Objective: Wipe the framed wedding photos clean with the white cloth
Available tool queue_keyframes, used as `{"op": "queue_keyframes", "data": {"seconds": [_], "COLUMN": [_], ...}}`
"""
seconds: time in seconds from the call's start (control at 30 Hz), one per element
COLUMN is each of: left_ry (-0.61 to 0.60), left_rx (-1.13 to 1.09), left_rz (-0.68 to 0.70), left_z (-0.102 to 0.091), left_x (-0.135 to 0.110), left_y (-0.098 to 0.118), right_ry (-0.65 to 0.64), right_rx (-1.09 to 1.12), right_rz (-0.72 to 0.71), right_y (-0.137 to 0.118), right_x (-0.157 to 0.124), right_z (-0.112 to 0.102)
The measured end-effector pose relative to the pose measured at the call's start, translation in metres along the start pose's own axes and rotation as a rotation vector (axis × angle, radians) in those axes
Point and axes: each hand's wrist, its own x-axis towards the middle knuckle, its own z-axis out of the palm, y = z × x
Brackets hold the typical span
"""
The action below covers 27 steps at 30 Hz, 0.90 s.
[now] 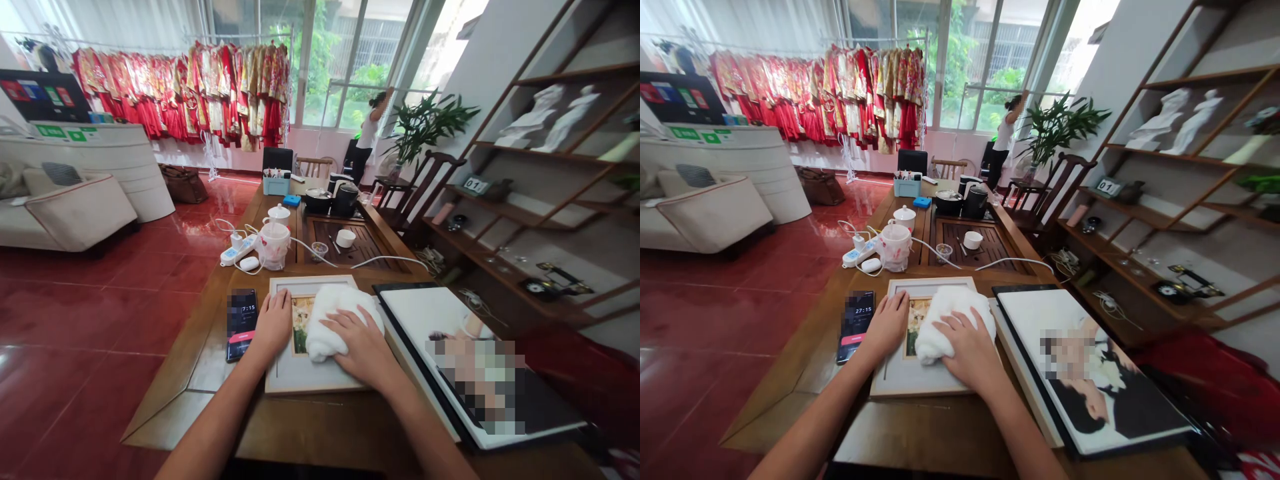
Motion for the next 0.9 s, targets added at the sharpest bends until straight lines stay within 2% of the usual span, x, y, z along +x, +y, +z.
{"op": "queue_keyframes", "data": {"seconds": [0.1, 0.23, 0.33, 0.47, 0.63, 0.9], "left_ry": [-0.002, -0.006, -0.002, 0.007, 0.010, -0.003], "left_rx": [-0.022, -0.084, -0.120, -0.120, -0.075, -0.006], "left_rz": [-0.001, 0.032, 0.046, 0.034, 0.027, -0.001], "left_z": [-0.002, -0.002, 0.002, 0.005, 0.002, -0.002], "left_x": [0.000, -0.002, -0.003, -0.002, -0.001, -0.001], "left_y": [0.000, -0.002, -0.004, -0.005, -0.002, 0.000], "right_ry": [0.014, 0.013, -0.015, -0.036, -0.045, -0.013], "right_rx": [0.010, -0.011, -0.041, -0.060, -0.079, -0.152], "right_rz": [-0.037, -0.153, -0.248, -0.232, -0.192, -0.013], "right_y": [0.002, -0.007, -0.015, -0.011, 0.007, 0.055], "right_x": [0.021, 0.056, 0.080, 0.099, 0.095, 0.063], "right_z": [-0.009, -0.016, -0.012, 0.004, 0.012, -0.006]}}
